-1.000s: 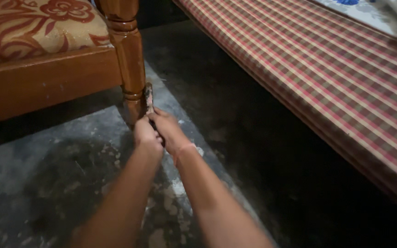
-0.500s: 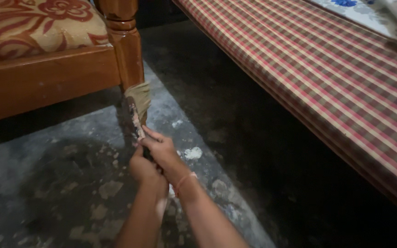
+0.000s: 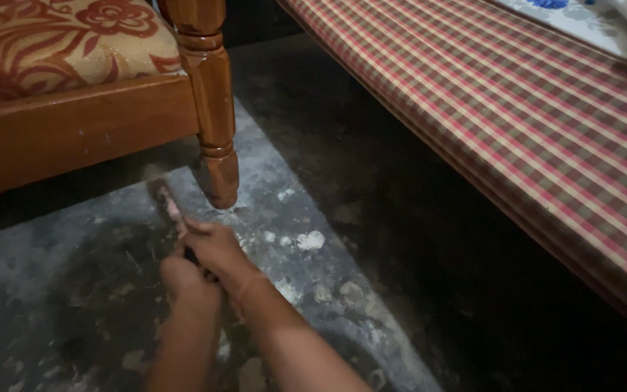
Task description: The person scrubs the wooden legs of a chair using a brush and water from a nearby blue bucket. The person repeatedly dips the brush into the water and scrubs the chair legs in a circular motion.
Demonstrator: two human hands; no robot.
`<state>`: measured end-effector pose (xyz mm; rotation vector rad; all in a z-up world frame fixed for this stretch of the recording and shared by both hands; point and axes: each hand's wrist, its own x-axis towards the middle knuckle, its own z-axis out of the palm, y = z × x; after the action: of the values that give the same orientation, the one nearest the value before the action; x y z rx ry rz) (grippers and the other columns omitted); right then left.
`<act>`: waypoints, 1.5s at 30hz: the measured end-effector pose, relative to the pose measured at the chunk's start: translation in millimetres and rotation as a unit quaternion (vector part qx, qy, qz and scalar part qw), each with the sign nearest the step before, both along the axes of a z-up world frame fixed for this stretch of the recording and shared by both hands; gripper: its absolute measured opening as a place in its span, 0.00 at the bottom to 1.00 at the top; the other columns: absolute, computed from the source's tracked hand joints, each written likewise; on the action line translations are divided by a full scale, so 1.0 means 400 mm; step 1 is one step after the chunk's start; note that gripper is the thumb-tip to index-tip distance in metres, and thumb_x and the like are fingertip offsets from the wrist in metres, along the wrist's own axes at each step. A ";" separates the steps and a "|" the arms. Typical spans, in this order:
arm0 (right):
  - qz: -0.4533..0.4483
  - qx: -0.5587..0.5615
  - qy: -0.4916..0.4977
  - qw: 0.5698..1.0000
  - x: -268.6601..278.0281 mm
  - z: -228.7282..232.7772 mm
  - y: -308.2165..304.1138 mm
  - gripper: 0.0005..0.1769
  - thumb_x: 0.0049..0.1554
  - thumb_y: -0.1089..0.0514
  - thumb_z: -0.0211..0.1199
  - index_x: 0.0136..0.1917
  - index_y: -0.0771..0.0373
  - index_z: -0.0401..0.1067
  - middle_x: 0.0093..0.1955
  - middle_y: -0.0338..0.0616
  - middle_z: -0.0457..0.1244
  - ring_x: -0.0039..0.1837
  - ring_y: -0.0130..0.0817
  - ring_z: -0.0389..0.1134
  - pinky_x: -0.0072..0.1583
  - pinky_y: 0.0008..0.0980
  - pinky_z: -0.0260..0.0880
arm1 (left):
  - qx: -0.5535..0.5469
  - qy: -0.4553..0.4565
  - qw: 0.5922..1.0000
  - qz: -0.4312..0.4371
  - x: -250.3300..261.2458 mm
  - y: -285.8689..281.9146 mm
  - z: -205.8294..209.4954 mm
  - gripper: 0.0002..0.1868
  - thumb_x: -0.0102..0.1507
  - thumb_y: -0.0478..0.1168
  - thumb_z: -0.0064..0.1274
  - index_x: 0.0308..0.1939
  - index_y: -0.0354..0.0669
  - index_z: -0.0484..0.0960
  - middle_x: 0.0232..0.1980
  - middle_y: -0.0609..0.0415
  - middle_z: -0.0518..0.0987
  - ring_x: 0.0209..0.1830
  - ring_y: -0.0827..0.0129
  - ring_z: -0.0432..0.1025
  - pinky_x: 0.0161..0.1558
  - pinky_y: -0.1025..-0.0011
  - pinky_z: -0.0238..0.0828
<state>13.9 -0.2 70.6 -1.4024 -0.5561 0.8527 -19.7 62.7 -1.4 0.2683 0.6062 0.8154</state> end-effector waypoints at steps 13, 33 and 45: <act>-0.112 0.007 0.085 0.990 0.053 0.001 -0.066 0.31 0.57 0.55 0.59 0.74 0.49 0.68 0.32 0.34 0.64 0.23 0.22 0.54 0.25 0.26 0.50 | 0.015 0.107 0.981 -0.159 0.065 -0.056 0.036 0.15 0.70 0.53 0.44 0.33 0.51 0.72 0.18 0.62 0.62 0.09 0.75 0.50 0.12 0.73 0.40; -0.264 -0.048 0.085 0.960 0.132 -0.038 -0.205 0.29 0.56 0.59 0.59 0.72 0.50 0.72 0.34 0.36 0.67 0.25 0.25 0.58 0.27 0.29 0.56 | 0.031 0.103 0.963 -0.247 0.190 -0.199 -0.061 0.18 0.68 0.55 0.44 0.27 0.53 0.73 0.17 0.62 0.64 0.08 0.74 0.52 0.12 0.73 0.41; -0.179 -0.013 0.085 0.980 0.085 -0.184 0.016 0.27 0.58 0.56 0.60 0.72 0.52 0.71 0.33 0.39 0.64 0.24 0.27 0.58 0.26 0.30 0.56 | 0.021 0.144 0.972 -0.185 0.071 0.019 -0.071 0.12 0.65 0.49 0.50 0.28 0.54 0.73 0.19 0.62 0.65 0.08 0.74 0.52 0.11 0.73 0.40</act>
<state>48.0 6.3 -3.1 -1.3837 -0.1542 0.6809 8.7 70.3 -29.9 0.5269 0.7827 0.4304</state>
